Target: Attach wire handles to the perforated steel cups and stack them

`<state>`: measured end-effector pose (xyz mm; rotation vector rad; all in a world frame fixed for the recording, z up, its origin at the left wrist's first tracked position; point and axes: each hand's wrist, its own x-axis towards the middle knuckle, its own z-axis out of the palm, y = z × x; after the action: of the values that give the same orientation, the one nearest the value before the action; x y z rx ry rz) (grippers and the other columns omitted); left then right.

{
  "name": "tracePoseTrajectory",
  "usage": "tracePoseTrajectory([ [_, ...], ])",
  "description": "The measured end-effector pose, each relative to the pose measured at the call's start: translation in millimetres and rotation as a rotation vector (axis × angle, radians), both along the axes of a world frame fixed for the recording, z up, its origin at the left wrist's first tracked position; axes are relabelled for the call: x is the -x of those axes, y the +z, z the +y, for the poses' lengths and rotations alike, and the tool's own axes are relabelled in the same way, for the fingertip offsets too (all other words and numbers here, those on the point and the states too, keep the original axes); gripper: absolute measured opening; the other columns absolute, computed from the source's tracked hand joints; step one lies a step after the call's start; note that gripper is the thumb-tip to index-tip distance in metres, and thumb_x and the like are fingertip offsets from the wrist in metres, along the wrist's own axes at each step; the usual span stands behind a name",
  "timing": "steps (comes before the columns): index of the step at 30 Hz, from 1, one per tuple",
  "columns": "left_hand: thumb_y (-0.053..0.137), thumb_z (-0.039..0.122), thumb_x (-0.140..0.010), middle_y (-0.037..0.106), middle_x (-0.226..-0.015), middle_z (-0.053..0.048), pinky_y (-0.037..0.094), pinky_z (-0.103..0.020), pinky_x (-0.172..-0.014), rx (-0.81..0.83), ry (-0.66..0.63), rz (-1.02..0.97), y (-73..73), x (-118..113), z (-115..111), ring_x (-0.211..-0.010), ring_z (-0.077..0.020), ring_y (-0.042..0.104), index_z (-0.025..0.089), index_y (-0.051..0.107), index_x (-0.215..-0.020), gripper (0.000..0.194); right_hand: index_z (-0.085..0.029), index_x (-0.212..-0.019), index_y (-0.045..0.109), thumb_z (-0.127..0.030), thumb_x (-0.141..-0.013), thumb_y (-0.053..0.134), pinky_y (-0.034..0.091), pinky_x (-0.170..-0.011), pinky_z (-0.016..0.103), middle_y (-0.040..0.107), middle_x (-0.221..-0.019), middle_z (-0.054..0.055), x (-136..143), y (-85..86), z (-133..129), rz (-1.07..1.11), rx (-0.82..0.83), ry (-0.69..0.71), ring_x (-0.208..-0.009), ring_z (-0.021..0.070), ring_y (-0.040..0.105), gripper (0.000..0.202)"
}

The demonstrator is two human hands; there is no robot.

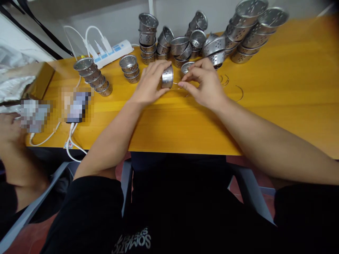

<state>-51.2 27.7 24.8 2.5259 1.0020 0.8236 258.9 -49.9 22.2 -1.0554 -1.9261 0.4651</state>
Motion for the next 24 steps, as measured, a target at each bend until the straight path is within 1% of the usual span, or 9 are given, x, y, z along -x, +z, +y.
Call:
tracePoseTrajectory([
  [6,0.099,0.081,-0.095,0.057,-0.199,-0.008,0.036,-0.073,-0.165,-0.054,0.136,-0.008,16.6,12.1,-12.9,-0.193,-0.0495,0.043,0.051,0.055,-0.190,0.109,-0.038,-0.123,0.093,-0.094,-0.107,0.095,0.068,-0.124,0.090,0.078,-0.149,0.020,-8.4,-0.4,5.5,0.015,0.021,-0.007,-0.149,0.0585,0.074,0.059],
  [9,0.084,0.090,-0.107,0.056,-0.195,-0.001,0.033,-0.063,-0.164,-0.167,0.270,-0.096,12.7,35.2,5.3,-0.190,-0.0396,0.038,0.060,0.040,-0.189,0.098,-0.041,-0.119,0.093,-0.094,-0.103,0.099,0.055,-0.136,0.093,0.082,-0.143,0.018,-16.6,3.3,5.2,-0.080,0.084,0.060,-0.152,0.0594,0.070,0.057],
  [12,0.065,0.099,-0.119,0.053,-0.183,-0.004,0.033,-0.050,-0.162,-0.378,0.319,-0.358,-4.7,63.7,40.8,-0.171,-0.0247,0.043,0.038,0.030,-0.177,0.091,-0.041,-0.115,0.091,-0.100,-0.103,0.097,0.049,-0.140,0.090,0.085,-0.131,0.016,-20.7,2.0,5.4,-0.116,0.143,0.124,-0.152,0.0569,0.068,0.060],
  [14,0.047,0.123,-0.108,0.056,-0.166,-0.005,0.046,-0.043,-0.151,-0.465,0.395,-0.490,-18.0,76.4,64.7,-0.157,-0.0192,0.050,0.032,0.034,-0.169,0.111,-0.039,-0.111,0.089,-0.103,-0.103,0.095,0.049,-0.140,0.089,0.084,-0.126,0.016,-20.7,-1.7,6.7,-0.124,0.152,0.149,-0.149,0.0549,0.068,0.065],
  [16,0.025,0.131,-0.097,0.055,-0.162,-0.004,0.054,-0.039,-0.141,-0.532,0.517,-0.462,-29.5,81.8,84.3,-0.148,-0.0151,0.053,0.030,0.034,-0.167,0.123,-0.037,-0.109,0.087,-0.102,-0.104,0.094,0.052,-0.139,0.087,0.083,-0.125,0.016,-19.9,-6.0,8.5,-0.133,0.139,0.158,-0.145,0.0530,0.070,0.066],
  [18,-0.028,0.114,-0.095,0.053,-0.158,-0.003,0.056,-0.038,-0.136,-0.705,0.691,-0.574,-38.5,84.5,98.8,-0.143,-0.0107,0.052,0.030,0.036,-0.165,0.127,-0.037,-0.107,0.086,-0.099,-0.107,0.094,0.055,-0.138,0.086,0.083,-0.126,0.016,-19.3,-9.9,10.6,-0.146,0.120,0.152,-0.141,0.0512,0.073,0.063],
  [19,-0.040,0.105,-0.092,0.051,-0.160,-0.003,0.053,-0.038,-0.138,-0.732,0.739,-0.629,-42.2,86.7,104.3,-0.145,-0.0094,0.052,0.029,0.036,-0.165,0.129,-0.036,-0.107,0.086,-0.097,-0.108,0.094,0.057,-0.137,0.086,0.083,-0.127,0.015,-19.4,-11.6,11.7,-0.154,0.110,0.146,-0.140,0.0508,0.074,0.061],
  [22,0.002,0.128,-0.094,0.036,-0.197,0.002,0.034,-0.036,-0.160,-0.519,0.602,-0.462,-51.6,100.1,116.0,-0.176,-0.0121,0.038,0.032,0.028,-0.182,0.133,-0.037,-0.106,0.086,-0.088,-0.108,0.098,0.062,-0.133,0.085,0.083,-0.132,0.014,-20.9,-16.3,15.4,-0.178,0.086,0.133,-0.137,0.0510,0.078,0.053],
  [24,0.000,0.130,-0.087,0.036,-0.200,0.006,0.026,-0.037,-0.166,-0.395,0.596,-0.390,-56.9,109.9,122.3,-0.181,-0.0114,0.029,0.032,0.026,-0.185,0.141,-0.036,-0.106,0.086,-0.081,-0.107,0.101,0.065,-0.130,0.085,0.083,-0.135,0.015,-22.3,-19.6,17.9,-0.189,0.068,0.136,-0.135,0.0512,0.080,0.047],
])
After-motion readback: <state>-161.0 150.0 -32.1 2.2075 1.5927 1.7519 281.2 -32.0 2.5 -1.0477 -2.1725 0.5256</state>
